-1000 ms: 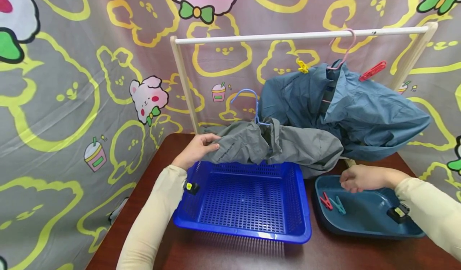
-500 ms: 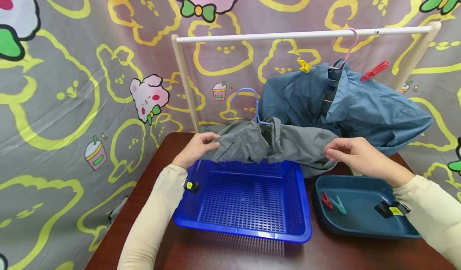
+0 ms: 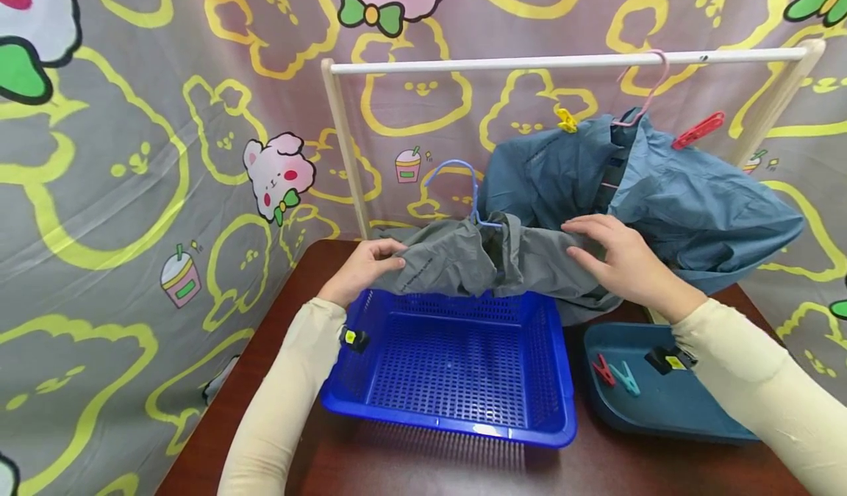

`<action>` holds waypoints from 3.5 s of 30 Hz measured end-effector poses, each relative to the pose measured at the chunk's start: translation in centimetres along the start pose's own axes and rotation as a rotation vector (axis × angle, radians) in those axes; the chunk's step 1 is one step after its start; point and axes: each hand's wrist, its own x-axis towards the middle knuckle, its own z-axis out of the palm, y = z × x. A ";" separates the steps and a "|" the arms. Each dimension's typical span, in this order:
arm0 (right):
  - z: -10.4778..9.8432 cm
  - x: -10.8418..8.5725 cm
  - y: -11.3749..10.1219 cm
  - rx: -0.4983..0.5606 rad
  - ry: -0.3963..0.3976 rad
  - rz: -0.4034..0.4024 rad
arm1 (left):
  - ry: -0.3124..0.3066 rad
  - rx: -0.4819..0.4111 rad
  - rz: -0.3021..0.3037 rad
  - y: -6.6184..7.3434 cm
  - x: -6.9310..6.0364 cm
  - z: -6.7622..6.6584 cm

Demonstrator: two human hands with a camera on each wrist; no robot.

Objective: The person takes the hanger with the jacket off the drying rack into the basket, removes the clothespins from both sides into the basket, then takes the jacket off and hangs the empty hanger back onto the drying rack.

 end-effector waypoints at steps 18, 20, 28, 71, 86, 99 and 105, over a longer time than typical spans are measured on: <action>2.2 1.1 -0.3 -0.155 -0.020 0.075 | 0.005 0.256 0.085 1.6 0.5 0.9; 2.2 1.2 -0.4 -0.153 -0.014 0.072 | 0.002 0.265 0.083 2.0 0.8 1.5; 2.6 1.2 -0.9 -0.123 -0.007 0.077 | 0.036 0.261 0.123 2.9 1.3 3.4; 3.8 1.6 -1.7 -0.025 -0.017 0.006 | 0.035 0.161 0.078 2.9 0.9 2.5; 3.3 1.2 -0.5 -0.056 0.065 0.026 | 0.067 0.134 0.060 3.1 0.5 1.8; 2.6 1.0 -0.8 0.013 0.041 0.126 | 0.133 0.327 0.138 2.9 0.9 2.3; 2.6 1.2 -1.2 0.027 0.023 0.233 | 0.142 0.341 0.126 3.7 1.1 3.2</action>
